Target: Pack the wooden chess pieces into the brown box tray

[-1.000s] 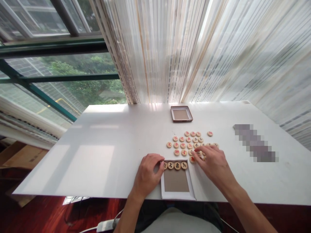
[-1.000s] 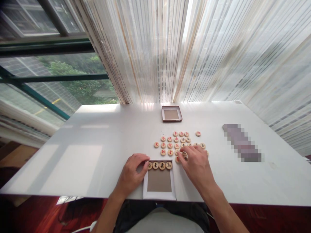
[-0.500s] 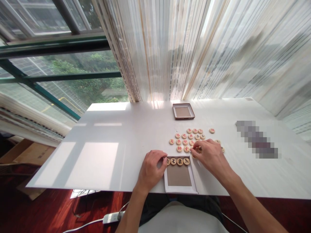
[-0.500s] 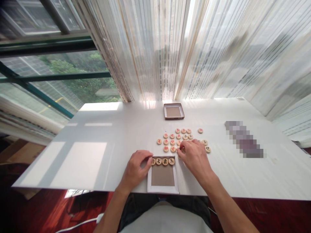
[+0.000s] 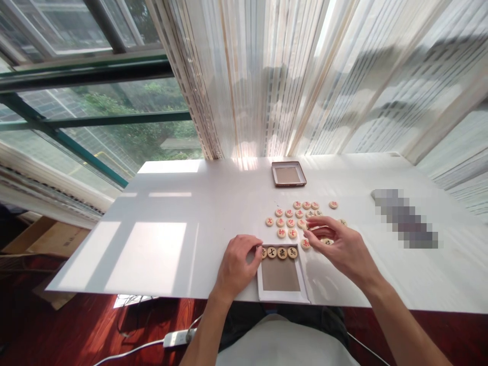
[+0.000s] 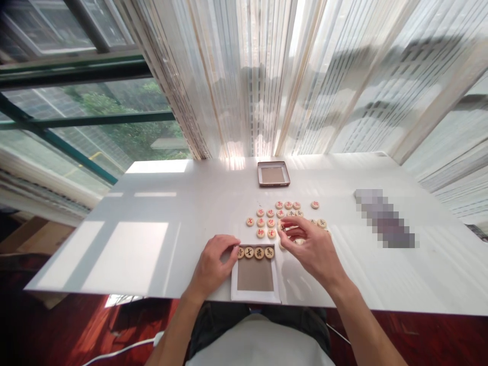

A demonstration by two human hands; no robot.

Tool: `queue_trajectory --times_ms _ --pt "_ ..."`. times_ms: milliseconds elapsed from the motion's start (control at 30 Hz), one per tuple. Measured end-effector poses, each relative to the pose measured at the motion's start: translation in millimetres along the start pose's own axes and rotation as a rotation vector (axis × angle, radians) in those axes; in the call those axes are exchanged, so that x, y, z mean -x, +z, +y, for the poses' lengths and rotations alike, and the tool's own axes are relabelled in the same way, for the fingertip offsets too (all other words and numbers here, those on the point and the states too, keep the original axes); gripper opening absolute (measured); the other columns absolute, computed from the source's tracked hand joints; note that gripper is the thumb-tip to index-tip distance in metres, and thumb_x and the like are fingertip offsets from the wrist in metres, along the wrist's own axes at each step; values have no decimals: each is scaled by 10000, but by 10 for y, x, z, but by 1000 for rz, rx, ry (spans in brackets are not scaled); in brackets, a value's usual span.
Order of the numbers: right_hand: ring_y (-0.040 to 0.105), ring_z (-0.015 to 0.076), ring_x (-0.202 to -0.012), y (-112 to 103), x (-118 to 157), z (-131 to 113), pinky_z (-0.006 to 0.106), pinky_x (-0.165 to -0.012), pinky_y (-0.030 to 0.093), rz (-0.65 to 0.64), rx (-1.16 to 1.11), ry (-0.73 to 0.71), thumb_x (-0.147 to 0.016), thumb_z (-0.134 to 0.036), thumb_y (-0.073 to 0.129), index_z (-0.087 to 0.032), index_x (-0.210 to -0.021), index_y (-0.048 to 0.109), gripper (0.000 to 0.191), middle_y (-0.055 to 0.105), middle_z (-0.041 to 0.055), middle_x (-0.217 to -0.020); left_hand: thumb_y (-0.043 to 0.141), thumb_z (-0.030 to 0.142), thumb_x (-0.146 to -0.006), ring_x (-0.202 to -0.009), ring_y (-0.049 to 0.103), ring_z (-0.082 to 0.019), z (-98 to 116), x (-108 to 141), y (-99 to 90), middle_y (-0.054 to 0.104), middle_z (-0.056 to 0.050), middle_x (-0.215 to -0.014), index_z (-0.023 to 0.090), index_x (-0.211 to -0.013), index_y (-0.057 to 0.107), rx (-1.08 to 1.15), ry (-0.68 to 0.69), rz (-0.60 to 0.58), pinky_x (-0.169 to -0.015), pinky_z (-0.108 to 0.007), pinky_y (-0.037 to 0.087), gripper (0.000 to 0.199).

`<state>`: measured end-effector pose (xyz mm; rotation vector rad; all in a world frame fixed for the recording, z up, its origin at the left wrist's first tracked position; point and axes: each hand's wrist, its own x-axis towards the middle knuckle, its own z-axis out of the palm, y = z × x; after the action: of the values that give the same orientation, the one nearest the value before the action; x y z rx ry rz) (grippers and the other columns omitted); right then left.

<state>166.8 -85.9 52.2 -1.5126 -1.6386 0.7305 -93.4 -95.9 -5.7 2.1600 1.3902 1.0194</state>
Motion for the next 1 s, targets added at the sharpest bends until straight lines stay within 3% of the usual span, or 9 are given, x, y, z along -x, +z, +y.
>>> queue_trajectory --times_ms 100,400,567,667,733,867,1000 --pt "742 240 -884 -19 64 13 358 -766 650 -45 -184 69 -839 -487 714 -213 -1151 709 415 754 95 -1073 577 182 -933 -1030 639 -224 0 2 -4 717 -55 -1044 231 -1048 677 -7 1 -3 -935 -413 501 160" --pt "720 241 -966 122 219 217 384 -907 610 -80 -283 79 -834 -463 733 -210 -1076 734 350 717 100 -1150 571 182 -937 -1046 635 -228 4 -1 -3 715 -56 -1041 231 -1049 675 -5 -3 -5 -947 -418 495 161" --pt "728 228 -878 169 298 238 368 -847 617 -136 -262 142 -841 -492 720 -217 -1090 734 370 755 80 -1026 572 187 -937 -1035 638 -219 8 -4 1 716 -50 -1041 233 -1041 680 -17 -3 -2 -944 -412 501 157" --pt "733 249 -913 191 339 253 371 -844 614 -147 -300 183 -825 -527 726 -224 -1097 744 407 763 90 -1056 567 189 -936 -1029 639 -226 2 -4 4 717 -58 -1040 232 -1036 682 -14 -1 0 -942 -422 502 158" --pt "736 263 -929 208 360 267 381 -854 612 -142 -340 213 -798 -535 750 -220 -1084 751 425 768 96 -1055 564 188 -938 -1034 636 -229 -6 -3 8 716 -60 -1039 231 -1039 679 -9 -4 0 -944 -425 500 160" --pt "759 262 -790 224 399 298 394 -789 632 -115 -449 289 -764 -570 762 -196 -1007 760 447 787 89 -875 567 186 -936 -1039 638 -229 -16 -3 14 718 -53 -1035 236 -1039 678 -5 -1 5 -946 -421 500 160" --pt "772 274 -813 219 437 355 411 -813 638 -71 -518 350 -779 -549 761 -193 -1029 751 435 796 99 -910 560 187 -941 -1048 637 -231 -10 -1 9 717 -56 -1044 237 -1049 677 -6 -4 1 -951 -423 498 168"
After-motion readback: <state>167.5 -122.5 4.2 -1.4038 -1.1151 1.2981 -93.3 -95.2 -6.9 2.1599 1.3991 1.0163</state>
